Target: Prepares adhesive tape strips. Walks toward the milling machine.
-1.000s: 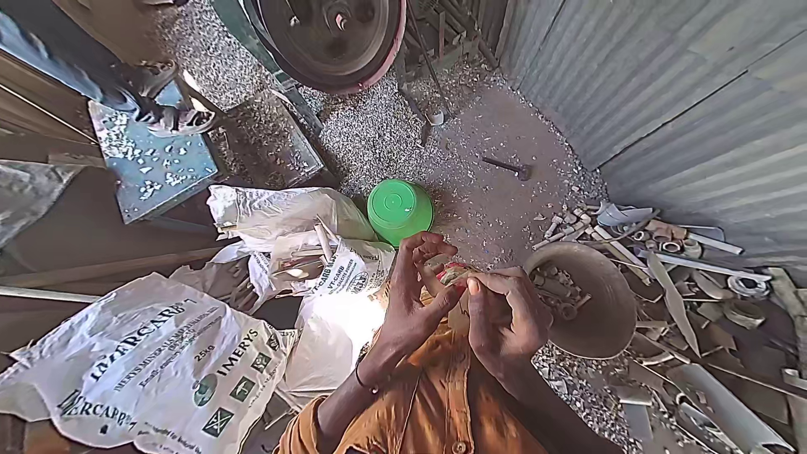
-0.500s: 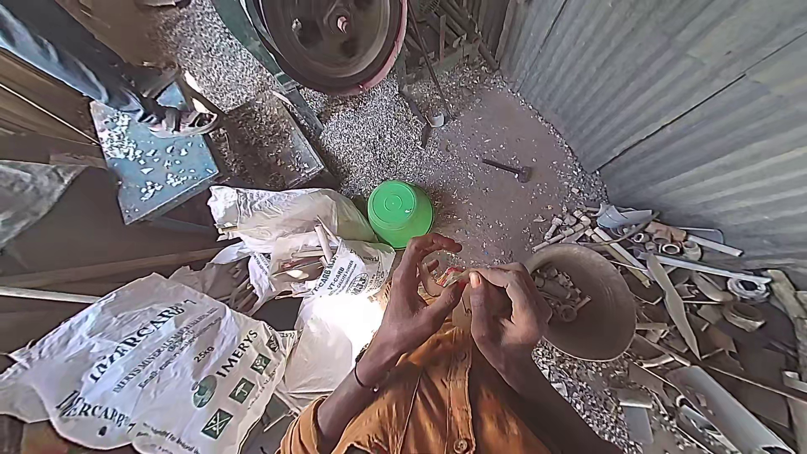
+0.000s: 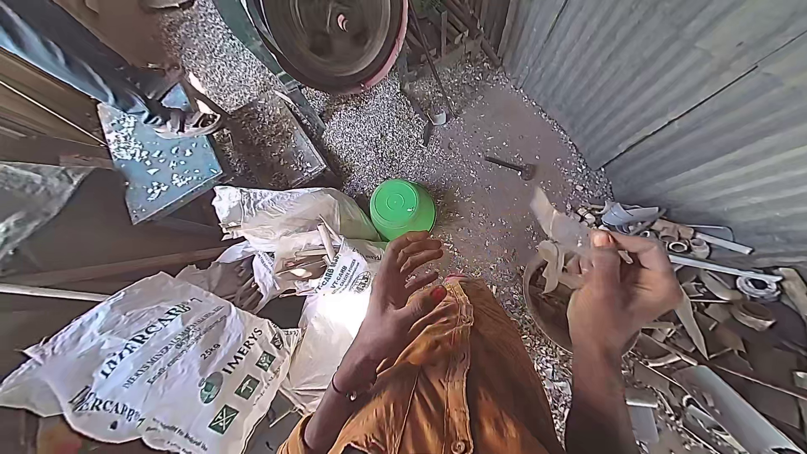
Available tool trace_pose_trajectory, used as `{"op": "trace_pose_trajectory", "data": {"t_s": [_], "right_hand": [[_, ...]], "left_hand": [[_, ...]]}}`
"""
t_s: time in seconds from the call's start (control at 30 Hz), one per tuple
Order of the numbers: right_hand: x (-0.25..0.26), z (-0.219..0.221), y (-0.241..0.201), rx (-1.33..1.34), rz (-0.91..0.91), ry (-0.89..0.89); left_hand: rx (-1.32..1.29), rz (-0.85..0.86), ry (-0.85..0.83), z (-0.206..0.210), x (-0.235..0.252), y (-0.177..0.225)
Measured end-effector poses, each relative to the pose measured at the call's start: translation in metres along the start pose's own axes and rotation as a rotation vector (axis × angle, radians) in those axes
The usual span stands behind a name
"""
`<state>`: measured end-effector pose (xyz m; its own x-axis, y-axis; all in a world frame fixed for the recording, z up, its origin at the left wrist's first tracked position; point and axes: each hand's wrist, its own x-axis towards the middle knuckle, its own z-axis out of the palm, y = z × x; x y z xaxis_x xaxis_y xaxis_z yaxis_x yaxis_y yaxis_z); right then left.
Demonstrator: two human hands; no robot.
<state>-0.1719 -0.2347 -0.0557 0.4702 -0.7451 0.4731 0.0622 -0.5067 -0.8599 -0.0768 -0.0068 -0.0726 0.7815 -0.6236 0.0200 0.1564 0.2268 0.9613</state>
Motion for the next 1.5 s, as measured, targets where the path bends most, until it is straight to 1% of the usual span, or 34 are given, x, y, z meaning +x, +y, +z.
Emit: {"op": "trace_pose_trajectory", "data": {"t_s": [0.1,0.17,0.23,0.33,0.5,0.57,0.8,0.9,1.13,1.33,1.5], "right_hand": [[-0.005,0.003,-0.011,0.115,0.041,-0.068],[-0.011,0.01,-0.019,0.178,0.041,-0.103],[-0.017,0.016,-0.027,0.257,0.048,-0.137],[-0.023,0.019,-0.036,0.367,0.103,-0.217],[-0.026,0.019,-0.042,0.565,0.303,-0.322],[-0.027,0.02,-0.042,0.606,0.327,-0.358],[-0.034,0.023,-0.041,0.601,0.268,-0.447],[-0.038,0.024,-0.041,0.6,0.268,-0.482],[-0.047,0.024,-0.042,0.641,0.311,-0.554],[-0.054,0.023,-0.039,0.637,0.249,-0.612],[-0.062,0.024,-0.039,0.701,0.244,-0.641]], "left_hand": [[-0.162,0.086,-0.104,0.005,0.0,0.009],[-0.199,0.153,-0.189,0.011,0.001,0.014],[-0.201,0.177,-0.211,0.013,-0.001,0.018],[-0.161,0.164,-0.175,0.014,-0.005,0.021],[-0.098,0.145,-0.123,0.014,-0.008,0.02],[-0.039,0.141,-0.115,0.013,-0.008,0.02],[0.172,0.066,-0.161,0.014,-0.01,0.019],[0.227,0.066,-0.124,0.016,-0.009,0.019],[0.092,0.132,-0.02,0.02,-0.008,0.016],[0.025,0.128,0.044,0.021,-0.01,0.014],[0.041,0.169,0.082,0.023,-0.01,0.015]]}}
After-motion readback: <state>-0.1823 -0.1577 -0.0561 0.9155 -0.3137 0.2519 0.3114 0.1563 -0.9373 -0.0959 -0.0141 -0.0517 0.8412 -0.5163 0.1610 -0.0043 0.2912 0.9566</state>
